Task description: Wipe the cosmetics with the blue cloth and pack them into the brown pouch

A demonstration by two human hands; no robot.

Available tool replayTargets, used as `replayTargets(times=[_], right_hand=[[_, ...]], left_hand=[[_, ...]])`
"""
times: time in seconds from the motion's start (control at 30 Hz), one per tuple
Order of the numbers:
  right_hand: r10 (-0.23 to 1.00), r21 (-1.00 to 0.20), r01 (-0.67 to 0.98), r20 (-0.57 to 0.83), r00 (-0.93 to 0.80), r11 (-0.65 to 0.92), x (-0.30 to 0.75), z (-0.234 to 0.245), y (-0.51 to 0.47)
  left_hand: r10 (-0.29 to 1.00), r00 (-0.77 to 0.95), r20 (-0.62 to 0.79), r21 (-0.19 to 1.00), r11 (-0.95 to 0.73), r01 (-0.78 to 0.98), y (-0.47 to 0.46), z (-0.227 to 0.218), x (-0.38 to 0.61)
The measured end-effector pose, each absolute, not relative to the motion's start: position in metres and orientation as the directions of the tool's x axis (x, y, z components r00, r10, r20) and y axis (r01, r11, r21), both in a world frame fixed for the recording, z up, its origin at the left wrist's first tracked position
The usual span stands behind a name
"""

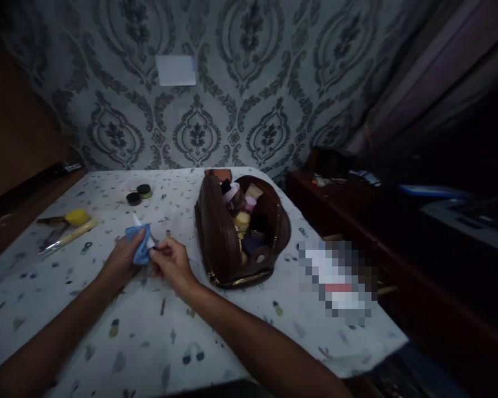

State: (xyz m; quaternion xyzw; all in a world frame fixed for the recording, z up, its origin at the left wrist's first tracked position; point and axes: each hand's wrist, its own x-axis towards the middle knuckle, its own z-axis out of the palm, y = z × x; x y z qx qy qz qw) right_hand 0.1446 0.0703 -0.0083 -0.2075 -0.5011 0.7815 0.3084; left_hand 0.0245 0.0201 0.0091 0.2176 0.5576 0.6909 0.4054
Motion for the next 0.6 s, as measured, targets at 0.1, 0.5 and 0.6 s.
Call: replayTargets(times=[0.1,0.5,0.6], right_hand=[[0.682,-0.903,-0.272,-0.030,-0.731,-0.331,0.145,-0.007,0.071],[0.851,-0.978,-0.194,0.161,-0.500,0.071,0.150,0.008,0.069],[0.844,-0.945,-0.122,0.325,-0.428,0.302,0.157,0.023,0.068]], left_hand=[[0.772,-0.609,-0.180,0.939,-0.050,-0.341,0.020,0.012,0.022],[0.657,-0.679,-0.326,0.851,-0.108,-0.513,0.021,0.031,0.019],[0.662,-0.694,-0.284,0.904,-0.055,-0.423,0.019,0.033,0.020]])
